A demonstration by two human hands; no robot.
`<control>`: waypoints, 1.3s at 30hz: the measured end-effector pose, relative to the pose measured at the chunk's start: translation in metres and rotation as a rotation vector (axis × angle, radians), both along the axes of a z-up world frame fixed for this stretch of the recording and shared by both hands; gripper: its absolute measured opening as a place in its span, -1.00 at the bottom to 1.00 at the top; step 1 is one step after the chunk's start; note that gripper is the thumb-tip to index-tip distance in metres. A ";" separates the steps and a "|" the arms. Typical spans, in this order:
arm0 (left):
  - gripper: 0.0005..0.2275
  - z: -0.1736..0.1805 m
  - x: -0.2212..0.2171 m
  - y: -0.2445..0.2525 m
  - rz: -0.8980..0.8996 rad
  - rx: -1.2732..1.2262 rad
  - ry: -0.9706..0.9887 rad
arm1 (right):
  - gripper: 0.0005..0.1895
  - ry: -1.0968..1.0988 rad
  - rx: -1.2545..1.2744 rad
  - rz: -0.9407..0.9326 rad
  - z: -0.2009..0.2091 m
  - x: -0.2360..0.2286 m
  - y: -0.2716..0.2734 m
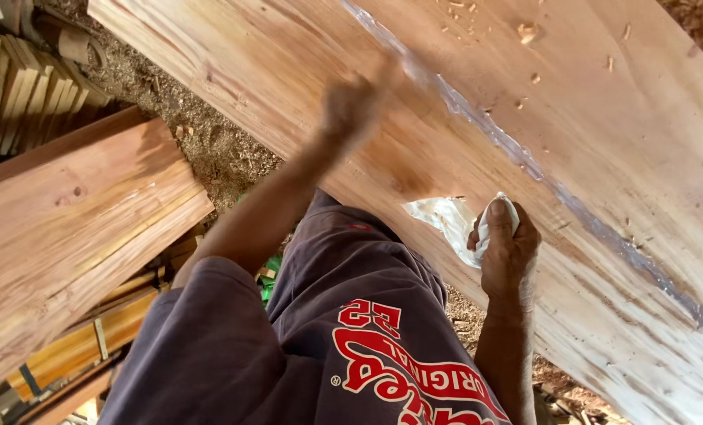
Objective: The person applies a white adhesive along the seam of a large wooden board using a white tube. They squeeze the tube to dispense glue and then use their finger to spread it along the joint. The person works along the length of the seam, ensuring coverage.
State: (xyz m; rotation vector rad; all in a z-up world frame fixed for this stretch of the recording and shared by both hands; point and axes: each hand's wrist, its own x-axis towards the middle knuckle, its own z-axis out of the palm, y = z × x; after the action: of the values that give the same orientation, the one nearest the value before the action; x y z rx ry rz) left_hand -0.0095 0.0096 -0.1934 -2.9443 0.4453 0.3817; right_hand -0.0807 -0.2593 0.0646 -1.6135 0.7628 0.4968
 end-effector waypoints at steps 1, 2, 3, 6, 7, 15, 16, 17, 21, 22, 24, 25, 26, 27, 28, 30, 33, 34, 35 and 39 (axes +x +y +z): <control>-0.41 0.020 0.016 0.008 0.079 -0.095 0.061 | -0.64 0.018 0.016 -0.014 -0.002 -0.002 -0.002; -0.33 0.039 0.034 0.016 0.161 -0.188 0.114 | -0.67 0.034 0.033 -0.027 -0.004 -0.002 -0.004; -0.33 0.051 0.040 0.008 0.152 -0.190 0.113 | -0.67 0.032 0.031 -0.036 -0.004 -0.003 -0.006; -0.26 0.085 0.047 -0.001 0.241 -0.168 0.314 | -0.65 0.033 0.032 -0.039 -0.003 -0.003 -0.001; -0.30 0.090 0.043 -0.007 0.248 -0.210 0.352 | -0.64 0.031 0.026 -0.017 -0.001 -0.001 -0.001; -0.37 0.054 0.006 -0.056 0.274 -0.329 0.392 | -0.62 -0.015 -0.009 0.012 0.003 -0.008 -0.010; -0.44 0.033 -0.016 -0.064 0.198 -0.374 0.431 | -0.60 0.000 -0.030 0.034 0.003 -0.011 -0.009; -0.51 0.013 -0.038 -0.071 0.123 -0.418 0.470 | -0.58 0.015 -0.050 0.055 0.004 -0.014 -0.009; -0.54 -0.071 -0.071 -0.032 -0.089 -0.097 0.255 | -0.61 0.118 -0.079 -0.008 0.009 -0.040 -0.021; -0.49 -0.071 -0.071 -0.042 -0.040 -0.042 0.306 | -0.62 0.141 -0.082 -0.021 0.013 -0.047 -0.027; -0.43 -0.032 -0.062 -0.084 -0.016 0.007 0.355 | -0.63 0.164 -0.095 -0.056 0.021 -0.058 -0.039; -0.42 0.009 -0.054 -0.114 0.053 -0.149 0.596 | -0.63 0.141 -0.090 -0.050 0.025 -0.061 -0.043; -0.38 0.052 -0.048 -0.139 0.126 -0.296 0.839 | -0.64 0.121 -0.080 -0.041 0.031 -0.064 -0.045; -0.38 0.061 -0.056 -0.153 0.104 -0.293 0.844 | -0.64 0.124 -0.085 -0.062 0.029 -0.075 -0.047; -0.48 0.069 -0.062 -0.171 0.056 -0.252 0.775 | -0.62 0.141 -0.081 -0.055 0.026 -0.084 -0.052; -0.55 0.068 -0.059 -0.185 -0.017 -0.215 0.700 | -0.61 0.153 -0.086 -0.072 0.019 -0.101 -0.061; -0.31 0.055 -0.061 -0.207 0.168 -0.213 0.596 | -0.75 0.189 -0.098 -0.107 0.015 -0.129 -0.079; -0.26 0.060 -0.072 -0.222 0.005 -0.182 0.680 | -0.76 0.143 -0.064 -0.129 0.015 -0.133 -0.083; -0.20 0.065 -0.084 -0.237 -0.159 -0.147 0.760 | -0.78 0.096 -0.030 -0.150 0.016 -0.136 -0.086; -0.33 0.100 -0.095 -0.287 -0.319 -0.166 0.851 | -0.72 0.092 -0.051 -0.189 0.006 -0.169 -0.098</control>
State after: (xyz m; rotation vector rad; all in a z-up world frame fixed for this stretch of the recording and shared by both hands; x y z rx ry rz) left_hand -0.1045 -0.2773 -0.0933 -2.6308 1.0489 1.6059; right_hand -0.2501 -0.3570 0.0709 -1.5554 0.9934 0.4197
